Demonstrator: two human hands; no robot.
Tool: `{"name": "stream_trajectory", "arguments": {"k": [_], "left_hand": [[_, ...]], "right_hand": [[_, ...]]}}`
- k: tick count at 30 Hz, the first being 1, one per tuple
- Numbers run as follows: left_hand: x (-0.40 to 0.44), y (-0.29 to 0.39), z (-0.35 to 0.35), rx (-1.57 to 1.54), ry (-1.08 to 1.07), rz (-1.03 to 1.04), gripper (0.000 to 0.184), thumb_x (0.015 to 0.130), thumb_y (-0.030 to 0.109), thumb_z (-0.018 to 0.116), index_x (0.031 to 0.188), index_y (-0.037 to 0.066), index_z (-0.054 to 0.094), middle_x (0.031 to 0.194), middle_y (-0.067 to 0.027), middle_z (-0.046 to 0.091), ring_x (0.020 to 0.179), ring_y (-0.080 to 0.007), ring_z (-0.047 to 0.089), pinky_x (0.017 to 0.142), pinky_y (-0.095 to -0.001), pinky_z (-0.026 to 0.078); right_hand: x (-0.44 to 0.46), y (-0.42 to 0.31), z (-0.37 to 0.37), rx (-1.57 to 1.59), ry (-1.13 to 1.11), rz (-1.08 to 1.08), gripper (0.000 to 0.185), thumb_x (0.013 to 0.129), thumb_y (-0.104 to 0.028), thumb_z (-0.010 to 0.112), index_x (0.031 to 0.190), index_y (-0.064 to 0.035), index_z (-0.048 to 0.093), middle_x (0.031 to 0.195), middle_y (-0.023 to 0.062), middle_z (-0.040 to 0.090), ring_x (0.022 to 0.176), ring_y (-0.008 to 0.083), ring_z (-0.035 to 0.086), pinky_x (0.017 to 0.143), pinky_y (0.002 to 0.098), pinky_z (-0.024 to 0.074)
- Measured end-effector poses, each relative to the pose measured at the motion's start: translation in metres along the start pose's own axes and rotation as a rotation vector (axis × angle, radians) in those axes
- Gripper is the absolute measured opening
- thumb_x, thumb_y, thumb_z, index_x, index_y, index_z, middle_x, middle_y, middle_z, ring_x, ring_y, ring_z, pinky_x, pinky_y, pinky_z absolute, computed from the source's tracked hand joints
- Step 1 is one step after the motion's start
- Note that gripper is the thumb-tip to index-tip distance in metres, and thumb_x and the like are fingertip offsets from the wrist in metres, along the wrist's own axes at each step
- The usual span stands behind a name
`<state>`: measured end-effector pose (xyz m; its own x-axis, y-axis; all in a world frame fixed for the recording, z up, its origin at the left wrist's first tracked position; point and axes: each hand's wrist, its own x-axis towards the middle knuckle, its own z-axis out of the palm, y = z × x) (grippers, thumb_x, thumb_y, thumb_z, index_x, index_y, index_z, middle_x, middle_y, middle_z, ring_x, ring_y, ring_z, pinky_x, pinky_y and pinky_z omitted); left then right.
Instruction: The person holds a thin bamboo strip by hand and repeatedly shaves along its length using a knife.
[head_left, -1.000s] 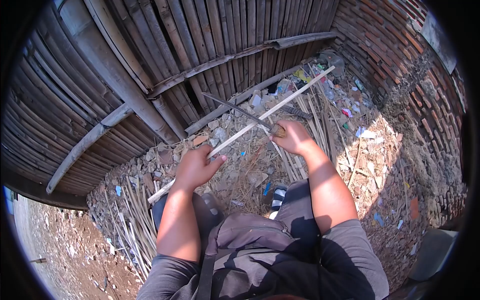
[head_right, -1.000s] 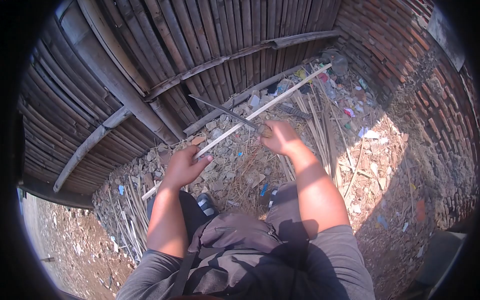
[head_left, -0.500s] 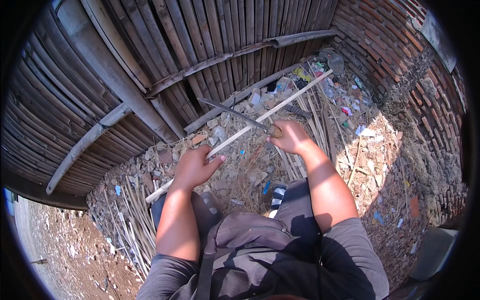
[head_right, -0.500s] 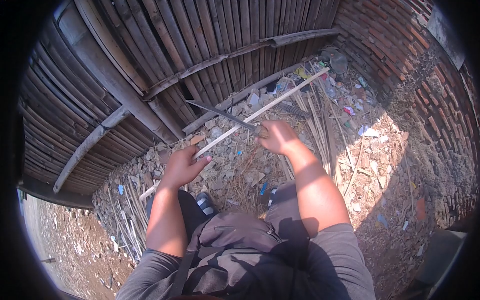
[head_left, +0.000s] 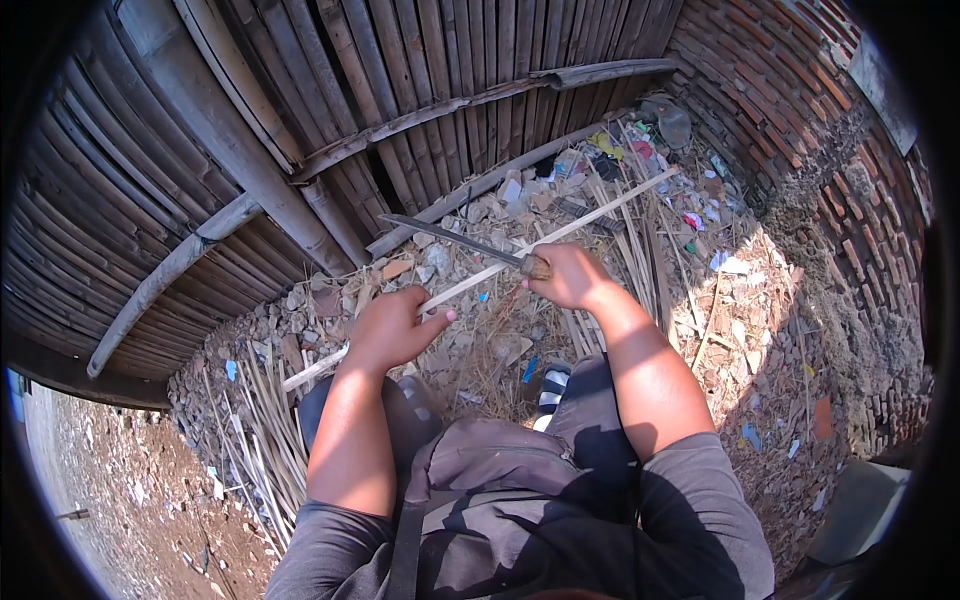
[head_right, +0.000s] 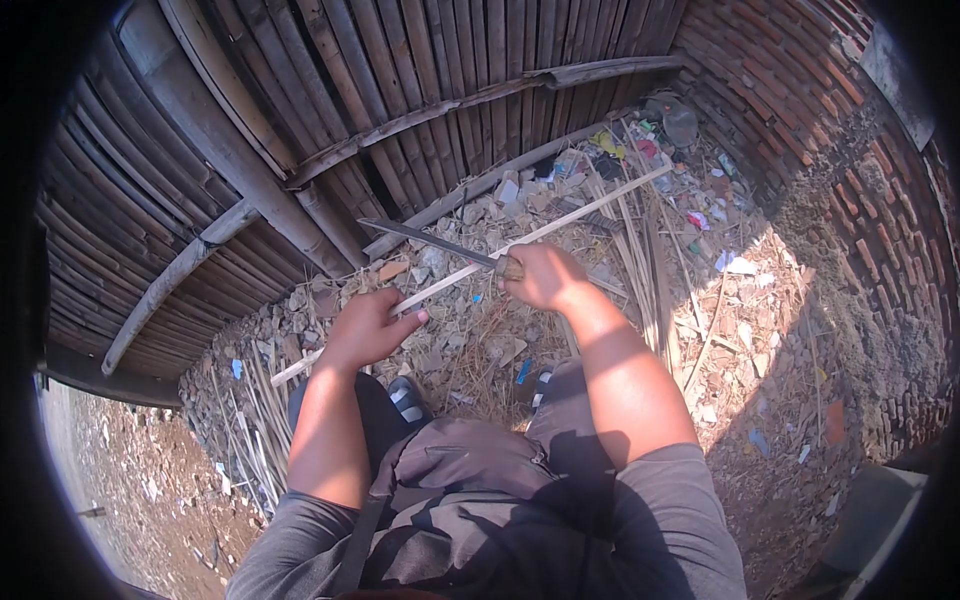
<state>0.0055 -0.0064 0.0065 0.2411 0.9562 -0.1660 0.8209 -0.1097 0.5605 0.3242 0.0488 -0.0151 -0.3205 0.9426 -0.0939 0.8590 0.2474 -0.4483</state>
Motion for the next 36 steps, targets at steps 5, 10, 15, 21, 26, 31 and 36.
{"name": "stream_trajectory", "arguments": {"k": [5,10,15,21,26,31,36], "left_hand": [[-0.001,0.003,-0.001,0.010,0.016,0.026,0.061,0.090,0.061,0.075,0.110,0.003,0.076,0.086,-0.0201,0.075,0.087,-0.0419,0.075,0.078,-0.0512,0.058],[-0.001,0.004,0.000,0.005,0.025,0.034,0.060,0.090,0.060,0.075,0.107,0.003,0.075,0.085,-0.0207,0.075,0.086,-0.0425,0.075,0.077,-0.0510,0.057],[-0.001,0.005,0.002,0.012,0.008,0.034,0.060,0.090,0.061,0.075,0.106,0.003,0.076,0.084,-0.0200,0.075,0.086,-0.0424,0.075,0.077,-0.0511,0.058],[-0.001,0.006,0.003,0.032,-0.023,0.020,0.066,0.091,0.064,0.074,0.113,0.002,0.075,0.087,-0.0194,0.075,0.088,-0.0390,0.075,0.079,-0.0492,0.057],[0.000,0.004,0.004,0.049,-0.053,0.023,0.067,0.090,0.064,0.074,0.112,0.001,0.074,0.088,-0.0200,0.074,0.089,-0.0398,0.074,0.080,-0.0503,0.056],[-0.001,0.005,0.005,0.044,-0.044,0.018,0.065,0.090,0.065,0.074,0.110,0.002,0.074,0.088,-0.0196,0.074,0.090,-0.0401,0.074,0.080,-0.0508,0.056],[0.001,0.005,0.005,0.053,-0.070,-0.003,0.065,0.090,0.066,0.074,0.110,0.003,0.074,0.088,-0.0190,0.074,0.091,-0.0397,0.074,0.081,-0.0505,0.056]], "right_hand": [[-0.001,-0.003,-0.002,0.019,0.001,0.003,0.049,0.087,-0.037,0.082,0.124,-0.0063,0.073,0.112,0.0240,0.075,0.109,0.0435,0.071,0.095,0.0493,0.0563],[-0.002,-0.006,-0.005,0.017,-0.008,0.016,0.047,0.086,-0.036,0.082,0.121,-0.0061,0.074,0.111,0.0235,0.076,0.108,0.0435,0.071,0.095,0.0489,0.0564],[-0.001,-0.003,-0.003,0.001,-0.019,0.010,0.047,0.086,-0.036,0.082,0.120,-0.0053,0.074,0.111,0.0235,0.075,0.107,0.0439,0.071,0.094,0.0493,0.0564],[0.003,0.003,0.003,-0.025,-0.034,-0.026,0.047,0.086,-0.036,0.082,0.119,-0.0035,0.074,0.109,0.0241,0.075,0.106,0.0439,0.071,0.094,0.0498,0.0564],[0.003,0.001,0.006,-0.047,-0.025,-0.058,0.046,0.085,-0.035,0.083,0.117,-0.0029,0.073,0.107,0.0243,0.075,0.105,0.0439,0.072,0.094,0.0504,0.0565],[0.003,-0.001,0.008,-0.058,-0.044,-0.055,0.046,0.085,-0.036,0.082,0.116,-0.0033,0.073,0.108,0.0241,0.075,0.106,0.0435,0.071,0.094,0.0505,0.0564],[0.006,-0.003,0.009,-0.068,-0.085,-0.022,0.045,0.086,-0.037,0.082,0.116,-0.0047,0.073,0.108,0.0228,0.075,0.107,0.0425,0.071,0.095,0.0502,0.0563]]}}
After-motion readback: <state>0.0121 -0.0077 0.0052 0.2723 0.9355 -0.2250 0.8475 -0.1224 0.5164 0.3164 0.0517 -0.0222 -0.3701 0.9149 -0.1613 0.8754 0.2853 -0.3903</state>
